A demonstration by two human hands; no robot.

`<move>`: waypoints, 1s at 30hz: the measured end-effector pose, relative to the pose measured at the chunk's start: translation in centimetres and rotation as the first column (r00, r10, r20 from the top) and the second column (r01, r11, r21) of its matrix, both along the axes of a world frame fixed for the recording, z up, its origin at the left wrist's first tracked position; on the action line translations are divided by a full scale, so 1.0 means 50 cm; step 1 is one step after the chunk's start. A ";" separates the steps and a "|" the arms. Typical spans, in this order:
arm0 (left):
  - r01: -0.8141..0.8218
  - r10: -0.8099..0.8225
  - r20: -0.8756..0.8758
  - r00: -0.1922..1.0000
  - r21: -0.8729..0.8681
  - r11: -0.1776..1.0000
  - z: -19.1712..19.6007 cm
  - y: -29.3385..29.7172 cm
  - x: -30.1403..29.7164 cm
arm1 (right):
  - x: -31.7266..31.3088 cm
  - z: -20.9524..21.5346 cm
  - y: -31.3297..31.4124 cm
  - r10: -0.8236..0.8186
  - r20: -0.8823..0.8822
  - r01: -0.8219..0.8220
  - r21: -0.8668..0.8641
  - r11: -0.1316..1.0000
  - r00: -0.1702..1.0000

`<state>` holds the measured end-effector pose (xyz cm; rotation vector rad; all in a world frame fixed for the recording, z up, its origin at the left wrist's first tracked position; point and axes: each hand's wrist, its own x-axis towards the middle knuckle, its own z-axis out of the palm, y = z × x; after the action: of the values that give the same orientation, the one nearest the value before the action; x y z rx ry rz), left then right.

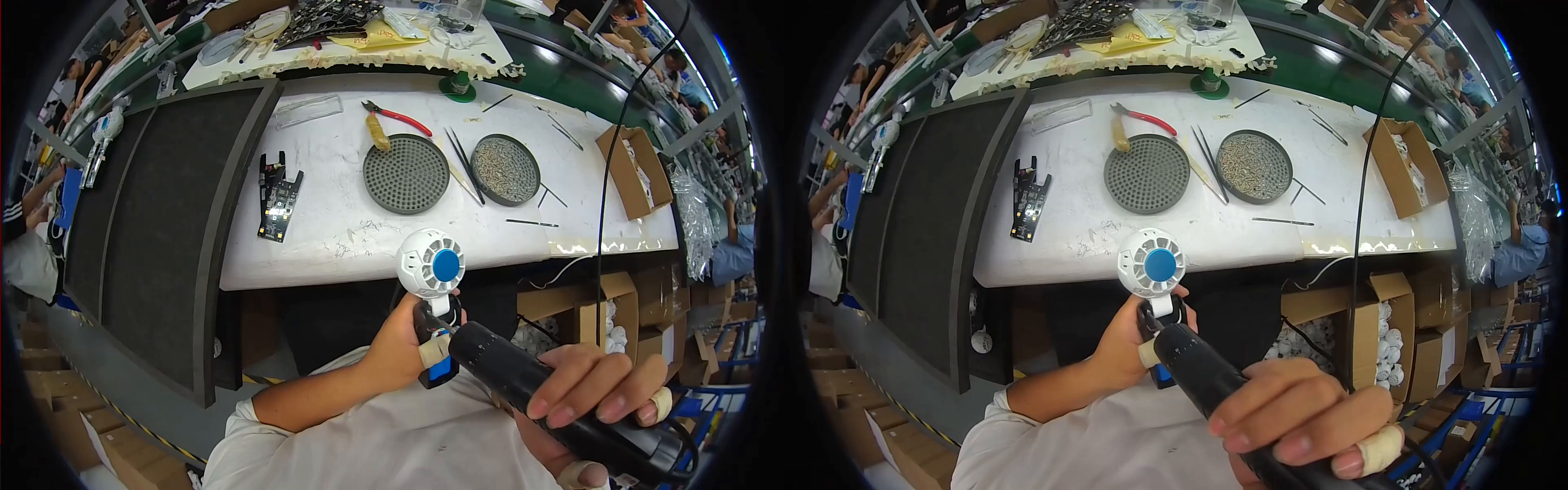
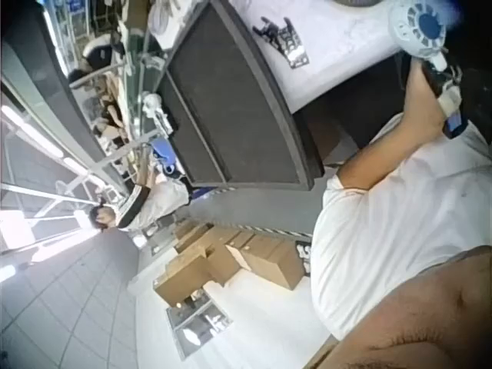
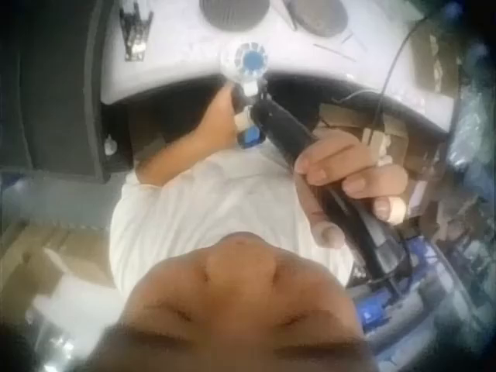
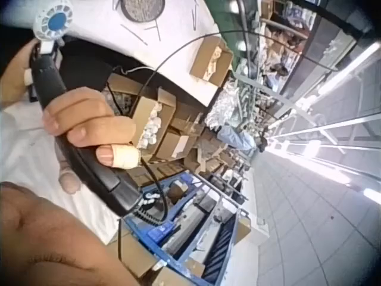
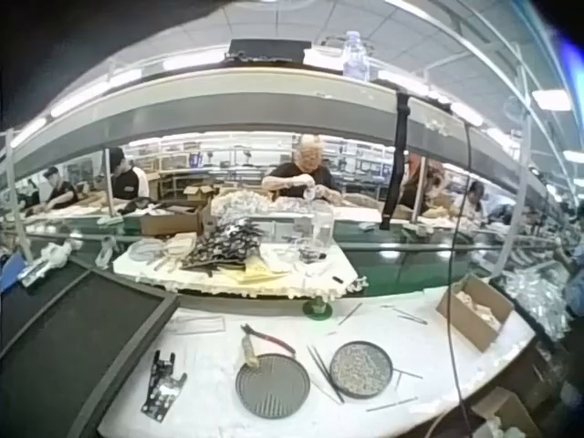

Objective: Assemble plastic housings for electronic components using a heat gun and hand assembly tools.

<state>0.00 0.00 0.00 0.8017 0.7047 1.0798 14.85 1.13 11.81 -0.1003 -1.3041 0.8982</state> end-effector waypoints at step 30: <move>-0.001 -0.003 0.141 0.990 0.022 1.000 0.009 -0.012 -0.006 | -0.013 -0.005 0.006 -0.063 -0.110 0.080 0.156 0.985 0.992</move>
<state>-0.28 -0.61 0.43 0.7360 0.5736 1.1334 14.19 1.42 11.58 0.0258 -1.2618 0.7254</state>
